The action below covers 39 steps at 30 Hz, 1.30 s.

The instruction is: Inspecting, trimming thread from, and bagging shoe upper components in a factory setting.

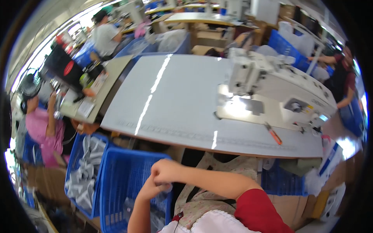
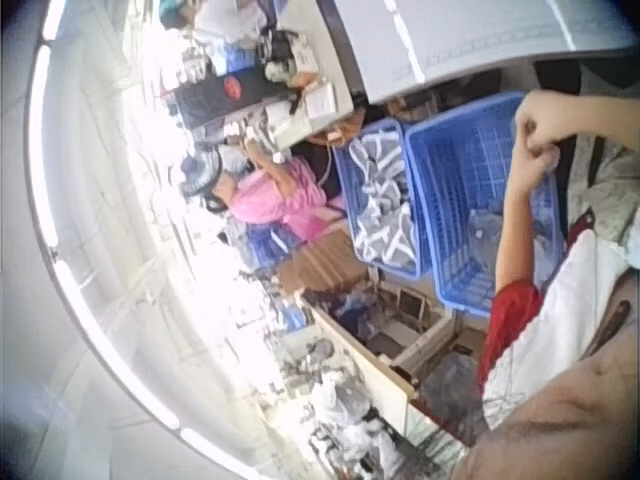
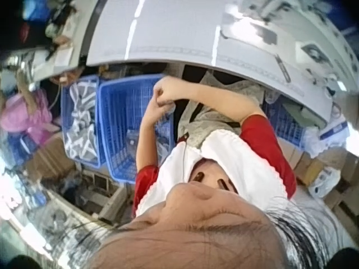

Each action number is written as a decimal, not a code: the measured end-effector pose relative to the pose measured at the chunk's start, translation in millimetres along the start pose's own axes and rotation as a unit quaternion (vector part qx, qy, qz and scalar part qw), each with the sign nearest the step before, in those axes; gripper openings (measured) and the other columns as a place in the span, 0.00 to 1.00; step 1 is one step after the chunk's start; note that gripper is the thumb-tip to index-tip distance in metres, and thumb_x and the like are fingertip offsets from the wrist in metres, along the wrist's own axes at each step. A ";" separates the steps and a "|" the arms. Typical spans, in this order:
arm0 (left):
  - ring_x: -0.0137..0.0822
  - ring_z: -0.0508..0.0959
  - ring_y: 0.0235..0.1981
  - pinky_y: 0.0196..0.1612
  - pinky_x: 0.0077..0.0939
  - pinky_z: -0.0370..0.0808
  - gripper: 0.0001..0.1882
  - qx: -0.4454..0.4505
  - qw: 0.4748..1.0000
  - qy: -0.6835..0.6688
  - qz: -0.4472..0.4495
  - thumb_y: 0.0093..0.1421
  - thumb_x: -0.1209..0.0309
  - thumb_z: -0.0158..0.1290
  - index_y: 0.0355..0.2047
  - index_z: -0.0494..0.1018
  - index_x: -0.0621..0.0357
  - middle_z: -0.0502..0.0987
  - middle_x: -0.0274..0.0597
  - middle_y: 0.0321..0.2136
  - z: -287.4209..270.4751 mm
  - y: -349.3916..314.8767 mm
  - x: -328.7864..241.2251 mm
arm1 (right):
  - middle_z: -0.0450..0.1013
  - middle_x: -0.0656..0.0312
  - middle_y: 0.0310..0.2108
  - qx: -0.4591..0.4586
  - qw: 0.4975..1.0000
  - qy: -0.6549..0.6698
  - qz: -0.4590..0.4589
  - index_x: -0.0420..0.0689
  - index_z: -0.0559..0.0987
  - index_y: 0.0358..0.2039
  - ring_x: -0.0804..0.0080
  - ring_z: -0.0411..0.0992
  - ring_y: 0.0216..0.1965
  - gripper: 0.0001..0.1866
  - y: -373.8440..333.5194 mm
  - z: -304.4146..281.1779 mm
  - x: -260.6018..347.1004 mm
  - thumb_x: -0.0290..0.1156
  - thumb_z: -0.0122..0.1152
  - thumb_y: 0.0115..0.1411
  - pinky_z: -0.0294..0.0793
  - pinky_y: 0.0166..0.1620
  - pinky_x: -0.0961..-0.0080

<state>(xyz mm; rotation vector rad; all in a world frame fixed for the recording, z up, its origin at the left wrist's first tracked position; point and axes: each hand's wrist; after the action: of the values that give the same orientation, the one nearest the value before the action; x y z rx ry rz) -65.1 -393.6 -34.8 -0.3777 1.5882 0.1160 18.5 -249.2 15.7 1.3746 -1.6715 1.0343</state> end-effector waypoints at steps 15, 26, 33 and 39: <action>0.32 0.70 0.30 0.30 0.23 0.69 0.22 -0.161 0.985 0.011 -0.056 0.63 0.60 0.38 0.49 0.66 0.66 0.71 0.45 0.39 33.1 2.0 -47.0 | 0.74 0.58 0.23 -0.086 0.986 0.138 -0.045 0.39 0.77 0.24 0.70 0.71 0.24 0.08 15.1 14.4 -57.4 0.30 0.59 0.48 0.70 0.28 0.72; 0.34 0.70 0.27 0.30 0.23 0.70 0.25 -0.190 0.970 0.083 -0.124 0.64 0.57 0.38 0.49 0.67 0.67 0.71 0.50 0.34 38.0 9.7 -38.9 | 0.76 0.60 0.23 -0.062 0.977 0.201 0.043 0.42 0.81 0.30 0.72 0.72 0.21 0.10 -4.1 -1.1 -56.5 0.33 0.65 0.49 0.73 0.27 0.77; 0.34 0.70 0.27 0.30 0.23 0.70 0.25 -0.164 0.969 0.149 -0.107 0.64 0.57 0.38 0.48 0.68 0.67 0.71 0.49 0.34 26.0 3.8 -47.9 | 0.76 0.59 0.22 -0.267 0.951 -0.002 -0.157 0.44 0.81 0.25 0.65 0.73 0.23 0.10 -2.8 16.2 -44.4 0.34 0.61 0.41 0.71 0.27 0.68; 0.34 0.71 0.27 0.30 0.23 0.70 0.25 -0.163 0.963 0.190 -0.102 0.64 0.57 0.38 0.48 0.68 0.67 0.71 0.49 0.34 18.8 0.5 -47.7 | 0.72 0.58 0.20 -0.267 0.889 -0.203 -0.311 0.46 0.75 0.21 0.60 0.72 0.24 0.09 -36.9 45.1 -45.6 0.36 0.52 0.52 0.69 0.23 0.65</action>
<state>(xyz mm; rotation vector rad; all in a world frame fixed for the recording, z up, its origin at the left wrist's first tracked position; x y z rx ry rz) -47.0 -379.4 11.0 -0.8592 1.8996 0.1539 60.6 -275.8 -39.0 1.6296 -1.4592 -0.0918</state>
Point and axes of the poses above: each hand's wrist, its own y-axis towards the middle knuckle, its own z-axis out of the palm, x = y × z
